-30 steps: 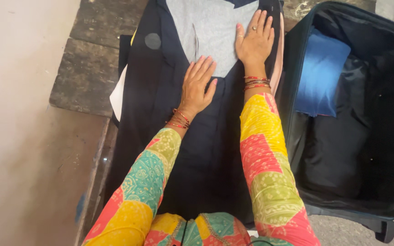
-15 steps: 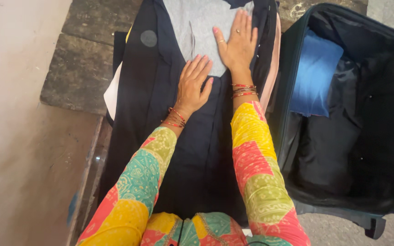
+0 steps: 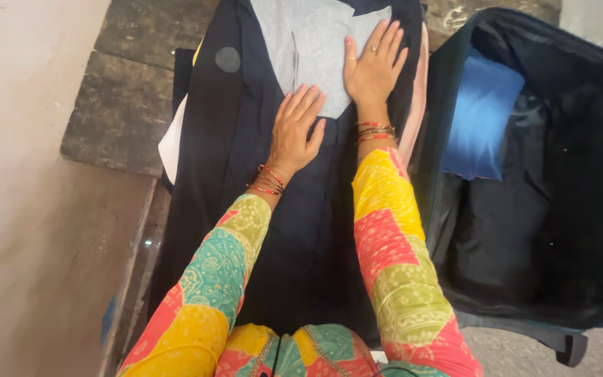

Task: The person folds a dark-colored jacket on a flat surface, smoothing the fabric and aligning the edges. They then fold a pair of blue jeans and place them on top of the jacket.

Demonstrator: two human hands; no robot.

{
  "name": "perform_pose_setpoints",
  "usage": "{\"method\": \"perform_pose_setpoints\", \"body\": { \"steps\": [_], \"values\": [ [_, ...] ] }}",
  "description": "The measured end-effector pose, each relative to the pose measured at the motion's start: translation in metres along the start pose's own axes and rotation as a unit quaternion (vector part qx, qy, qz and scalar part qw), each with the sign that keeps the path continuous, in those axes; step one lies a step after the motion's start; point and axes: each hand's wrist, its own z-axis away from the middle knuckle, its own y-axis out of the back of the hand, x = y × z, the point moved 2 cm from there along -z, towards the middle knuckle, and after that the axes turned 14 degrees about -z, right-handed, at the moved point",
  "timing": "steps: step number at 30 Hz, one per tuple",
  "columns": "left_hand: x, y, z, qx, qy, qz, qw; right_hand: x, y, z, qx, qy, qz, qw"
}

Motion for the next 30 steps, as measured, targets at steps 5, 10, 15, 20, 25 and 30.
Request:
{"method": "perform_pose_setpoints", "body": {
  "steps": [5, 10, 15, 20, 25, 30],
  "values": [
    [-0.003, -0.005, 0.003, -0.005, 0.001, -0.006, 1.000, -0.008, 0.005, 0.024, -0.077, -0.031, -0.072, 0.994],
    [-0.006, -0.009, 0.012, 0.043, 0.062, 0.059, 0.995, -0.053, 0.039, 0.076, -0.092, -0.018, -0.134, 0.986],
    [-0.005, -0.011, 0.012, 0.056, 0.072, 0.008, 0.996, -0.066, 0.050, 0.106, -0.052, 0.069, -0.093, 0.992],
    [0.009, 0.004, -0.002, -0.003, 0.104, -0.148, 0.983, -0.064, 0.045, 0.107, -0.016, 0.081, -0.100, 0.992],
    [-0.020, 0.011, -0.040, -0.178, 0.227, -0.094, 0.953, -0.067, 0.047, 0.110, 0.009, 0.083, -0.110, 0.990],
    [-0.084, -0.009, -0.058, 0.017, 0.081, -0.172, 0.982, -0.072, 0.056, 0.113, 0.023, 0.093, -0.124, 0.988]
  ]
}}
